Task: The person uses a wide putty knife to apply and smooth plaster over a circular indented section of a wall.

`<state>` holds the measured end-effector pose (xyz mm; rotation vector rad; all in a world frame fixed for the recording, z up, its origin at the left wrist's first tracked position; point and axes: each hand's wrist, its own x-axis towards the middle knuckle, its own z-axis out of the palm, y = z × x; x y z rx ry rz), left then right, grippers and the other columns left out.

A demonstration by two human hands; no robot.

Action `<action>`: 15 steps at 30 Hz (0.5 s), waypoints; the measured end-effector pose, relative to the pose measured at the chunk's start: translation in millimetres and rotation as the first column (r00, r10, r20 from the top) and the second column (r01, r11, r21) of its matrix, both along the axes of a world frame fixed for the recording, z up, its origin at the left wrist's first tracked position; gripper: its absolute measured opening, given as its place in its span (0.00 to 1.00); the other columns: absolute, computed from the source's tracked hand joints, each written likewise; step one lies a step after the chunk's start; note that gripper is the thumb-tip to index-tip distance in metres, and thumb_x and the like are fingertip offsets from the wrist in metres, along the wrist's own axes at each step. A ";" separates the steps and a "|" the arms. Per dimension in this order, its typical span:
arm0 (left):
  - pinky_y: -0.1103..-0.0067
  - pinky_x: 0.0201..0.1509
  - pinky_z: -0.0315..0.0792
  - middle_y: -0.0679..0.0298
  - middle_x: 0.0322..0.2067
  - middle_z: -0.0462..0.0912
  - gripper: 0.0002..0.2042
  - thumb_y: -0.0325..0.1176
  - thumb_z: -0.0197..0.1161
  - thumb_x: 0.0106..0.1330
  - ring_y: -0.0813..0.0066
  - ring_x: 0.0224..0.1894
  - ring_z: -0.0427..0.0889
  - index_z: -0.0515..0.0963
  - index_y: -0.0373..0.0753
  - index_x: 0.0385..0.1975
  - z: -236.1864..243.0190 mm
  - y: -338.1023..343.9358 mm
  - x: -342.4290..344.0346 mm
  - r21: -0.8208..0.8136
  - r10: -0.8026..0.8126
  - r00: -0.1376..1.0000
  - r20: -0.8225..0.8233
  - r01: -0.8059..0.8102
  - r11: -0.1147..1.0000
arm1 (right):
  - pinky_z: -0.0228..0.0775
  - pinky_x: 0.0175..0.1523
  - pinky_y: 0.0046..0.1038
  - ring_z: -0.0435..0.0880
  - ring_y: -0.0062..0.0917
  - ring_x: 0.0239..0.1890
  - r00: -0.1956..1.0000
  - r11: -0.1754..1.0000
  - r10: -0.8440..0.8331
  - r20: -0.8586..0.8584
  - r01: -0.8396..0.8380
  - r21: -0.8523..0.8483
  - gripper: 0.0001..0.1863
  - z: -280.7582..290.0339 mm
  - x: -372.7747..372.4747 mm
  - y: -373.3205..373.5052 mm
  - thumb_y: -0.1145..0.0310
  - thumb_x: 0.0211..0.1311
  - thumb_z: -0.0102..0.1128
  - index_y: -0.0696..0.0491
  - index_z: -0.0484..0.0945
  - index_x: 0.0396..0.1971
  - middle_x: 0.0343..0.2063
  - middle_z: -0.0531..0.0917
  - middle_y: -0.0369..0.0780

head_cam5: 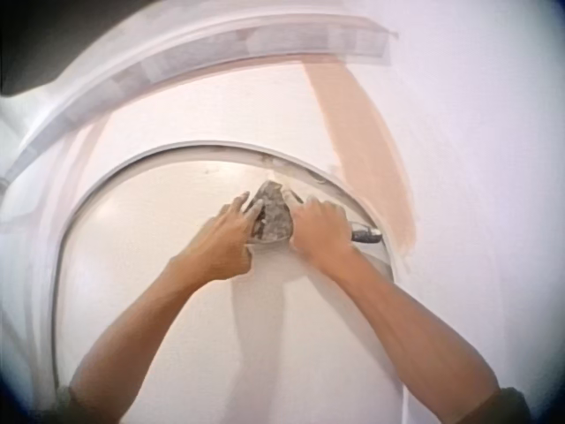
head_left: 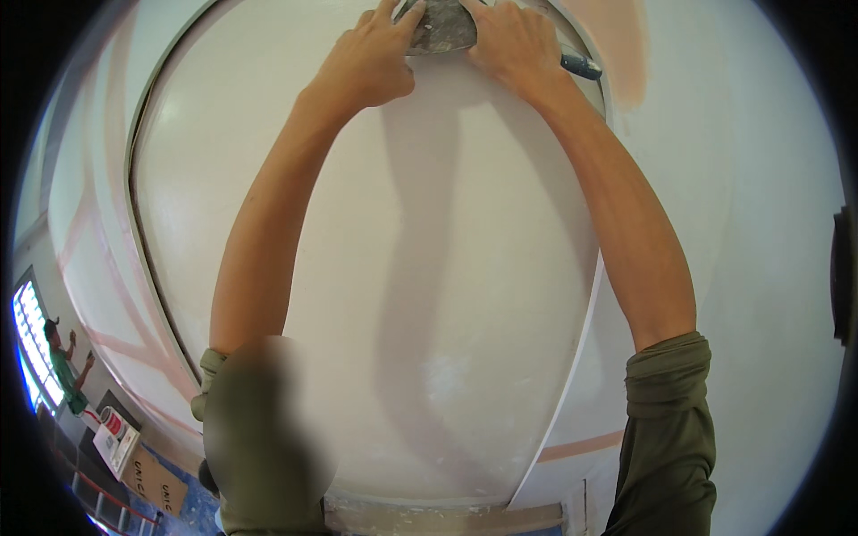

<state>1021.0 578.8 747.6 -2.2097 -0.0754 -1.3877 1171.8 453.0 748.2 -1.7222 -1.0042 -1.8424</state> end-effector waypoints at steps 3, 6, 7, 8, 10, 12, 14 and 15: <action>0.56 0.71 0.66 0.35 0.69 0.63 0.36 0.21 0.58 0.58 0.37 0.69 0.67 0.60 0.26 0.71 -0.9 17.0 16.8 0.169 -0.016 0.993 0.115 -0.003 0.986 | 0.81 0.44 0.43 0.89 0.43 0.38 0.999 0.998 0.011 -0.048 -0.014 -0.058 0.29 1.1 -12.2 -2.5 0.68 0.56 0.61 0.53 0.76 0.62 0.34 0.88 0.49; 0.57 0.67 0.69 0.37 0.67 0.68 0.32 0.19 0.55 0.62 0.40 0.64 0.73 0.63 0.26 0.70 9.3 33.7 29.2 0.267 -0.109 0.982 0.158 0.064 0.962 | 0.81 0.45 0.41 0.90 0.43 0.38 1.000 0.996 -0.028 -0.014 0.027 -0.083 0.27 5.0 -9.0 0.3 0.69 0.57 0.59 0.56 0.76 0.60 0.35 0.88 0.49; 0.58 0.66 0.70 0.38 0.66 0.70 0.30 0.19 0.54 0.63 0.41 0.63 0.74 0.64 0.26 0.69 11.8 34.4 30.6 0.280 -0.148 0.977 0.154 0.100 0.955 | 0.81 0.45 0.42 0.90 0.43 0.38 1.000 0.997 -0.028 -0.010 0.027 -0.073 0.27 5.7 -5.1 1.0 0.69 0.57 0.59 0.57 0.76 0.59 0.35 0.88 0.49; 0.58 0.65 0.71 0.38 0.65 0.70 0.30 0.19 0.53 0.63 0.42 0.62 0.75 0.64 0.25 0.69 12.0 35.4 32.1 0.280 -0.156 0.976 0.150 0.110 0.954 | 0.81 0.45 0.42 0.90 0.43 0.38 1.000 0.998 -0.028 -0.006 0.027 -0.062 0.26 5.7 -1.4 1.6 0.69 0.58 0.58 0.57 0.76 0.59 0.35 0.88 0.49; 0.59 0.64 0.72 0.38 0.64 0.72 0.29 0.19 0.52 0.64 0.42 0.60 0.77 0.65 0.25 0.68 9.7 35.9 34.2 0.279 -0.167 0.975 0.145 0.122 0.953 | 0.81 0.45 0.42 0.90 0.42 0.38 0.999 0.999 -0.023 -0.025 0.022 -0.047 0.25 3.2 0.3 4.0 0.69 0.59 0.57 0.58 0.77 0.58 0.35 0.88 0.49; 0.59 0.64 0.73 0.39 0.64 0.72 0.28 0.20 0.52 0.64 0.42 0.60 0.78 0.65 0.26 0.68 7.7 37.9 30.2 0.268 -0.119 0.984 0.133 0.080 0.960 | 0.82 0.45 0.41 0.90 0.42 0.39 0.997 0.999 -0.014 -0.070 0.011 -0.037 0.23 -2.8 -3.3 6.6 0.70 0.61 0.56 0.58 0.77 0.57 0.35 0.88 0.49; 0.59 0.64 0.73 0.40 0.65 0.72 0.28 0.20 0.52 0.65 0.42 0.59 0.78 0.66 0.26 0.68 16.0 34.2 20.9 0.275 -0.117 0.984 0.133 0.076 0.958 | 0.82 0.45 0.41 0.90 0.42 0.40 0.999 1.000 -0.010 -0.044 0.009 -0.019 0.22 2.0 -16.1 2.3 0.70 0.62 0.55 0.57 0.77 0.57 0.36 0.88 0.50; 0.59 0.64 0.73 0.41 0.65 0.72 0.28 0.20 0.52 0.65 0.42 0.60 0.78 0.66 0.26 0.68 21.3 32.7 15.4 0.288 -0.131 0.981 0.143 0.085 0.954 | 0.82 0.46 0.41 0.90 0.42 0.41 0.999 1.000 -0.007 -0.032 0.007 -0.010 0.22 5.8 -22.5 0.3 0.70 0.63 0.54 0.57 0.77 0.57 0.37 0.88 0.50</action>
